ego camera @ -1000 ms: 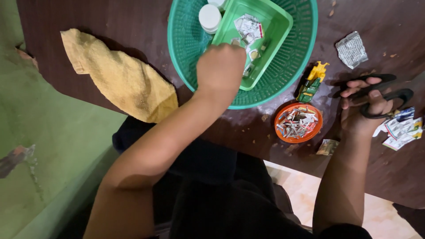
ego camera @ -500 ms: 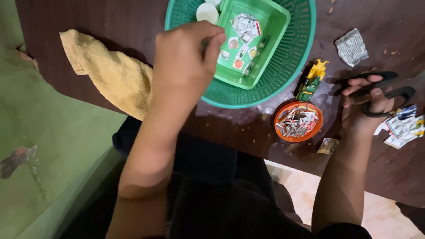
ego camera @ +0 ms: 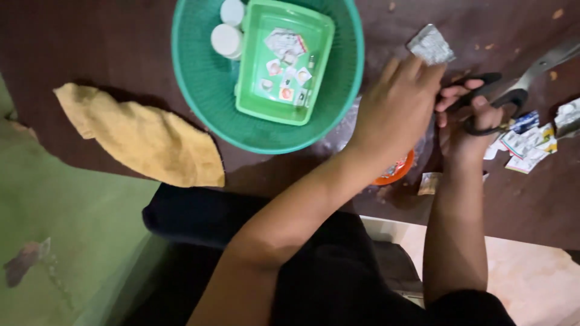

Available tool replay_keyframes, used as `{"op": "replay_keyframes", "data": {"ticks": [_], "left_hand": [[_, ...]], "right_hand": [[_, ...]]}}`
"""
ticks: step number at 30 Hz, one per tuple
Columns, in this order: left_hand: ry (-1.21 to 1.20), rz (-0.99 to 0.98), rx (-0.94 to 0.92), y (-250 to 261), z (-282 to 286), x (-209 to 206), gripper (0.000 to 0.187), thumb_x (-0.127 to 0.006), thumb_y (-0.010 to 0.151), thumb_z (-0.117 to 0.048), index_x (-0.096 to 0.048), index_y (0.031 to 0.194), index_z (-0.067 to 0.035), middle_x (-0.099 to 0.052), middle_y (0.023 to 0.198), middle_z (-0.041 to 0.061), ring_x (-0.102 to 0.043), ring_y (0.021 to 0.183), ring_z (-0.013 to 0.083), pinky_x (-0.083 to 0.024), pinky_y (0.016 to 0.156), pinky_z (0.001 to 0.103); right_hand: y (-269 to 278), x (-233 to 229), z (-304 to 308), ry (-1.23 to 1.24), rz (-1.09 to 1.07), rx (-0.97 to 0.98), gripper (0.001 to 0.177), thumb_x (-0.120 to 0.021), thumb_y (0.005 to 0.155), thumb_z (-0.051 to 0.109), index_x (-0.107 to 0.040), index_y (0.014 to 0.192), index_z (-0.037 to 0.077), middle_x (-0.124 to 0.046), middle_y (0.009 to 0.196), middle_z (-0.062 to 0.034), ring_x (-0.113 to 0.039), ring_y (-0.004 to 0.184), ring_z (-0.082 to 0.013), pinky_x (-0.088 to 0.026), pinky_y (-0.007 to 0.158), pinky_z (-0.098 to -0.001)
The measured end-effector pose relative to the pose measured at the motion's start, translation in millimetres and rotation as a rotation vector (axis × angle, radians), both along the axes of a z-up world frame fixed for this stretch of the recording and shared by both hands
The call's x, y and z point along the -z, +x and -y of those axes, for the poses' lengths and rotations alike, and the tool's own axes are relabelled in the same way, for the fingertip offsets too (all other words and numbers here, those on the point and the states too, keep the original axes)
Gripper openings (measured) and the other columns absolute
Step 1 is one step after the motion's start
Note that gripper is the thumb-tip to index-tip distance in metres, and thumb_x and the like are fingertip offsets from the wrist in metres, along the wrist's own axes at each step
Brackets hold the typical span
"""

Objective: The person cuts individual pill packets from a larger blister pack strip using scissors and then places the small packets into a plastic basket.

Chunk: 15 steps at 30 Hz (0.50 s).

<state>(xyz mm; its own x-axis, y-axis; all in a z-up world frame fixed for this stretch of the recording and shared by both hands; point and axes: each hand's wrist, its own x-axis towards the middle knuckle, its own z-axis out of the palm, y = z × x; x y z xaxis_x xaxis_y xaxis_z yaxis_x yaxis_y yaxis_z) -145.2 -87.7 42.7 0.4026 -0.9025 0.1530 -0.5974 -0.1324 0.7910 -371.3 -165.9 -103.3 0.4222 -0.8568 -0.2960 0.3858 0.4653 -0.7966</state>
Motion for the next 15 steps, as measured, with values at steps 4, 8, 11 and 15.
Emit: {"op": "replay_keyframes", "data": {"ticks": [4,8,11,15], "left_hand": [[0.002,0.217,0.009,-12.6,45.5,47.5,0.019,-0.064,0.084,-0.013,-0.073,0.100,-0.007,-0.066,0.108,0.008,-0.061,0.110,0.0282,-0.051,0.090,0.042],[0.070,0.392,0.076,-14.3,57.5,74.4,0.011,-0.064,0.080,-0.016,-0.072,0.083,-0.010,-0.068,0.107,0.006,-0.061,0.107,0.0270,-0.049,0.087,0.045],[0.051,0.422,0.098,-6.9,53.8,68.8,0.011,-0.063,0.082,-0.015,-0.072,0.086,-0.009,-0.069,0.105,0.006,-0.063,0.103,0.0274,-0.049,0.086,0.046],[-0.046,0.097,0.062,-7.7,37.8,34.7,0.010,-0.068,0.094,-0.010,-0.069,0.102,-0.005,-0.071,0.097,0.007,-0.069,0.093,0.0274,-0.053,0.083,0.042]], "right_hand": [[6.1,-4.1,-4.2,-0.010,0.012,0.011,0.034,-0.062,0.105,0.025,-0.055,0.129,0.002,-0.070,0.109,-0.0225,-0.068,0.086,-0.0281,-0.047,0.059,-0.0320],[5.4,-4.6,-7.6,0.018,0.030,0.056,0.034,-0.063,0.105,0.025,-0.054,0.129,0.001,-0.070,0.109,-0.0236,-0.068,0.084,-0.0285,-0.049,0.060,-0.0343],[10.9,-19.9,-9.6,0.020,0.010,0.068,0.035,-0.065,0.103,0.025,-0.055,0.128,0.002,-0.070,0.110,-0.0236,-0.068,0.081,-0.0288,-0.050,0.059,-0.0355],[9.8,-52.6,-25.2,0.011,-0.012,0.073,0.036,-0.067,0.102,0.025,-0.054,0.129,0.004,-0.069,0.105,-0.0220,-0.068,0.080,-0.0294,-0.051,0.060,-0.0360]]}}
